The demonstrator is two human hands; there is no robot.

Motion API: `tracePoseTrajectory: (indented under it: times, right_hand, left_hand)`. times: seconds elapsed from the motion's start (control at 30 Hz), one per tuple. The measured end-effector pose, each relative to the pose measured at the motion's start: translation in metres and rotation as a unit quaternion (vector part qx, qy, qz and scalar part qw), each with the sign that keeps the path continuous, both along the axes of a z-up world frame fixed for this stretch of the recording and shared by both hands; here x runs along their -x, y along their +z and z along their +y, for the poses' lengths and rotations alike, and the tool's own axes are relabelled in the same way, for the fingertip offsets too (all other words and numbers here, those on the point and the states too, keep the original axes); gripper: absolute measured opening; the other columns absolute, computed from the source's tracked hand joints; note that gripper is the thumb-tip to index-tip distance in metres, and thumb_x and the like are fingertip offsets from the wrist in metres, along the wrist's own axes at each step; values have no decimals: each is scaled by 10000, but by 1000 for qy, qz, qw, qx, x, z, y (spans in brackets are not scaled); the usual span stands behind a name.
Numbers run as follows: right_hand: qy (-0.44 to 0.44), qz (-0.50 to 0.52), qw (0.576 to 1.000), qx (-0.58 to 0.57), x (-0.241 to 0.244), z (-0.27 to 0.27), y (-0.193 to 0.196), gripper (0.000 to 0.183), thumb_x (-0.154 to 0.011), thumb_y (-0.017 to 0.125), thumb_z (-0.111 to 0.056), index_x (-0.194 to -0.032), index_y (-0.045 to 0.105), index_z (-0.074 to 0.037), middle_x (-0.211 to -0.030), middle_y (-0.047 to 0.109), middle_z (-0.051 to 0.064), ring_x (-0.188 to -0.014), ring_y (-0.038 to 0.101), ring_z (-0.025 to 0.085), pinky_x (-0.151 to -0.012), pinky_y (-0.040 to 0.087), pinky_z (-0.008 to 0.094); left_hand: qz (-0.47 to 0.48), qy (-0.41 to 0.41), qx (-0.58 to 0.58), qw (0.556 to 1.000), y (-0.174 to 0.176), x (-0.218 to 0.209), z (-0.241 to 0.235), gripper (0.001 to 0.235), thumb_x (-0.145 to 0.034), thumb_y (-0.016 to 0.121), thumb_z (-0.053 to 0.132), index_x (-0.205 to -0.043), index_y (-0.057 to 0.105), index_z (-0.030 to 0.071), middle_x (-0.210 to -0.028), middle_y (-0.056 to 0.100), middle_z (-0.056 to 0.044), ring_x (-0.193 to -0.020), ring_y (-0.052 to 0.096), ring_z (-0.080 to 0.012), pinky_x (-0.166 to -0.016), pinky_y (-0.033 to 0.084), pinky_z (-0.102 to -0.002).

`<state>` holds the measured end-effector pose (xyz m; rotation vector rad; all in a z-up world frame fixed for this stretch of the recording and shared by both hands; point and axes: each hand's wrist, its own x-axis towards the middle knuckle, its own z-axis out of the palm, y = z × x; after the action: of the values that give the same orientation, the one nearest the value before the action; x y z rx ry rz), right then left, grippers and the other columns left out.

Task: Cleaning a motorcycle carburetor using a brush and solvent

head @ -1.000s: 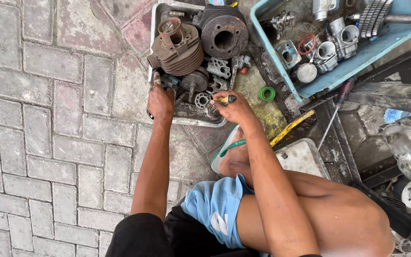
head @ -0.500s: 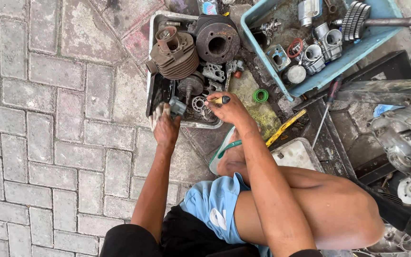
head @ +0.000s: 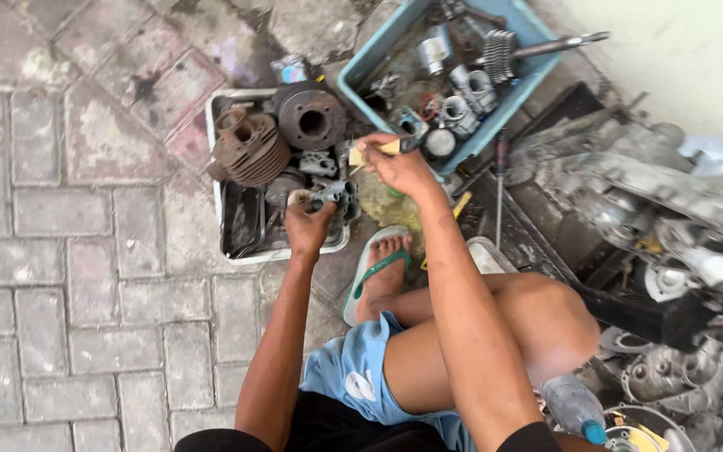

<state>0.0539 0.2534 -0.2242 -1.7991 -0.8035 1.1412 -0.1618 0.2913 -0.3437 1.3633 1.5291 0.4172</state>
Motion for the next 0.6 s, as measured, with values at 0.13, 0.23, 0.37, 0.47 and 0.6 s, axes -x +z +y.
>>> tracePoseTrajectory:
  times: [0.13, 0.23, 0.37, 0.47, 0.6]
  right_hand:
    - [-62, -18, 993, -94, -48, -30, 100, 371, -1002, 632, -258, -1271, 678, -7, -1136, 704, 302, -935, 757, 333, -676, 649, 334]
    - [-103, -76, 975, -180, -70, -83, 181, 333, -1026, 617, -212, -1278, 677, -3, -1125, 704, 269, -939, 749, 305, -708, 647, 311]
    - [-145, -189, 952, -193, -81, -179, 293, 352, -1042, 568, -294, -1278, 663, -51, -1222, 725, 159, -970, 771, 207, -719, 602, 215]
    - [-236, -217, 915, -246, -82, -258, 317, 350, -1071, 581, -288, -1310, 623, -35, -1268, 660, 232, -915, 752, 254, -673, 616, 239]
    - [-350, -252, 850, -301, -61, -350, 288, 356, -1079, 576, -316, -1327, 624, -64, -1300, 607, 217, -956, 744, 300, -702, 616, 277]
  left_hand:
    - [-236, 26, 83, 968, 44, -86, 10, 347, -725, 812, 181, -1031, 655, 139, -846, 700, -76, -801, 677, -197, -706, 564, -368]
    - [-338, -9, 107, 935, 124, -135, -7, 319, -769, 804, 137, -1035, 629, 128, -872, 634, -46, -827, 635, -176, -694, 561, -339]
    - [-480, -73, 158, 860, 276, -189, -60, 248, -804, 716, 121, -913, 538, 254, -901, 658, 56, -860, 652, -94, -769, 577, -393]
    - [-519, -154, 190, 819, 350, -219, -104, 231, -816, 712, 113, -950, 557, 219, -929, 724, -54, -914, 712, -124, -712, 576, -377]
    - [-499, -251, 250, 791, 404, -241, -170, 273, -800, 747, 125, -1014, 608, 223, -860, 704, 16, -866, 671, -148, -758, 564, -413]
